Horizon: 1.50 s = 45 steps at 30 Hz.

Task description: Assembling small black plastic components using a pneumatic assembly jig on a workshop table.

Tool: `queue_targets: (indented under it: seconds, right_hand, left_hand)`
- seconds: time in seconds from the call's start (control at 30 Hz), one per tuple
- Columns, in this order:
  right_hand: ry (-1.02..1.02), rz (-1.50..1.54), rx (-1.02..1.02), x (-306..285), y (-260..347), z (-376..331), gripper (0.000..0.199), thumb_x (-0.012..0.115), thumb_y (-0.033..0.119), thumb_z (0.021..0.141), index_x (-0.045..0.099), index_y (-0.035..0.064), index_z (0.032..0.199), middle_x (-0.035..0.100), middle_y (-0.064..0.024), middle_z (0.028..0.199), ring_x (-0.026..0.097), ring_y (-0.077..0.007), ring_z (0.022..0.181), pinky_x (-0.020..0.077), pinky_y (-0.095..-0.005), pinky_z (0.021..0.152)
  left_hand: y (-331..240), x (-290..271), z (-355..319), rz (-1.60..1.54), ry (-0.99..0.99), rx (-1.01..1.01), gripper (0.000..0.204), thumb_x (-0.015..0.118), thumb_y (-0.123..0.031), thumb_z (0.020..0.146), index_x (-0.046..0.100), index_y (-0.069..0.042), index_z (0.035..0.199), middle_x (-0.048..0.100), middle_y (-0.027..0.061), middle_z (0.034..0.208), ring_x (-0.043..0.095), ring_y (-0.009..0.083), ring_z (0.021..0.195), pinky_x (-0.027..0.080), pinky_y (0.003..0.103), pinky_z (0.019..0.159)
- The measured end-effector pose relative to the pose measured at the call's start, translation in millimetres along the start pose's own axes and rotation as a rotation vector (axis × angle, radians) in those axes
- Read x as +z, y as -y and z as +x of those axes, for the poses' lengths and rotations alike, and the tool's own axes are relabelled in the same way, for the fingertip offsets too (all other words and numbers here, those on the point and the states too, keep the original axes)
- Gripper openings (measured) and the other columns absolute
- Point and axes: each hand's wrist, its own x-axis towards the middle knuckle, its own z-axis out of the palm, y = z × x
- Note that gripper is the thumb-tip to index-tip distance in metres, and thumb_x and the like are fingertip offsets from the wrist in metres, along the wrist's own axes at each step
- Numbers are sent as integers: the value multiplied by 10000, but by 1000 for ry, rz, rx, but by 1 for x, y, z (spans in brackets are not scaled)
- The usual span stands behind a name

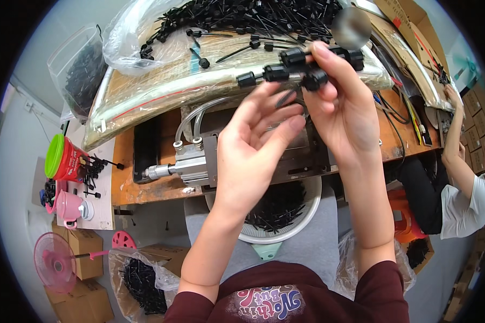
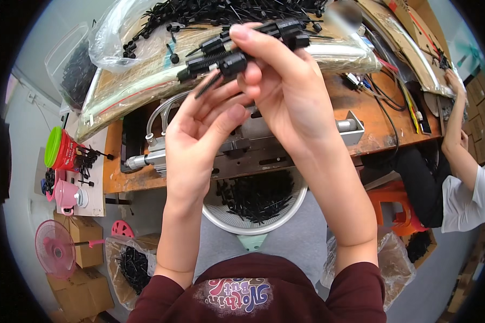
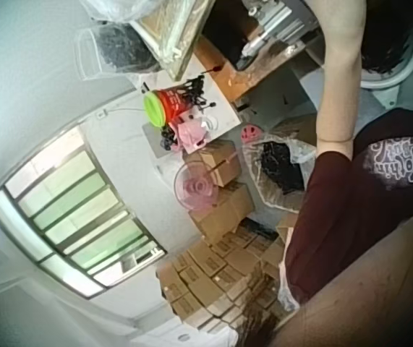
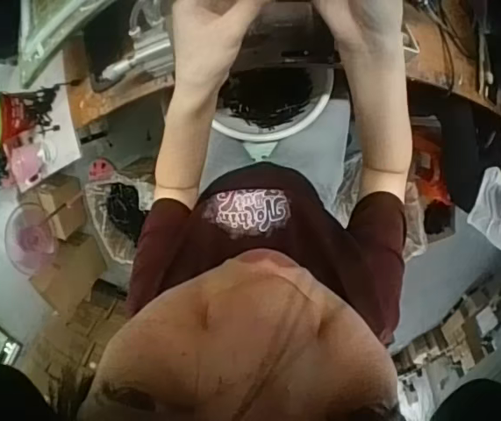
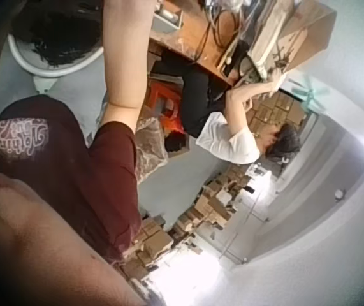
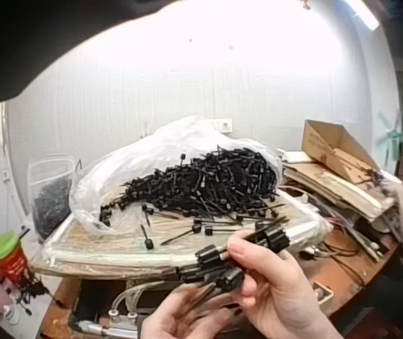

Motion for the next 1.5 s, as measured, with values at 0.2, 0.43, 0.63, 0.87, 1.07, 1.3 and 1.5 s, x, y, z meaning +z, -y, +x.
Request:
queue_targets:
  seconds: [0.2,0.43,0.63,0.87,1.07,1.3,1.5]
  right_hand:
    - [-15,99,-6,-5,-19,-14,101,657,111,871,681,29,924,617,-11,632,536,-62,508,427,-181,488]
    - [-176,-42,-193,-37,-2,-20,171,585,78,923,625,-50,1030,660,-55,854,500,-18,561,380,-153,463]
    - [-235,-48,-210,-45,4,-46,191,595,75,908,632,-31,1062,675,-65,886,519,-25,565,407,-172,479]
    - [-300,4,-218,-41,5,-73,274,474,81,978,505,-69,1206,637,-100,887,502,-14,541,394,-145,434]
    - [-360,37,-164,-40,-3,-86,244,470,105,982,493,-51,1168,642,-121,967,526,-14,522,406,-131,397]
    - [-318,124,-157,-51,-4,-96,227,418,99,996,464,-51,1160,625,-141,1028,557,-49,531,431,-149,405]
    - [-286,151,-111,-55,-4,-103,199,381,97,1005,423,-24,1156,573,-174,1081,570,-67,555,444,-163,410]
  left_hand:
    - [12,3,-11,-133,54,-65,390,560,0,922,477,11,1303,579,104,1213,553,132,1099,459,269,936]
    - [2,-18,-35,703,-70,348,233,661,32,800,669,-16,1028,649,85,948,616,160,861,500,270,705]
    - [34,-27,-58,1240,149,599,304,736,27,673,674,-12,968,639,91,903,605,239,760,493,317,645]
    - [73,-13,-53,1569,103,480,361,723,-174,775,637,-52,1104,530,43,745,580,161,556,461,285,501]
    - [85,-3,-43,1497,101,364,300,718,-195,780,616,-36,1012,546,57,790,611,199,574,486,304,501]
    - [45,2,-75,1174,241,316,251,751,-88,719,649,-27,940,585,72,873,618,218,681,495,316,571]
    - [19,-19,-83,1253,204,454,321,757,5,671,664,21,978,629,163,1108,643,280,818,528,333,722]
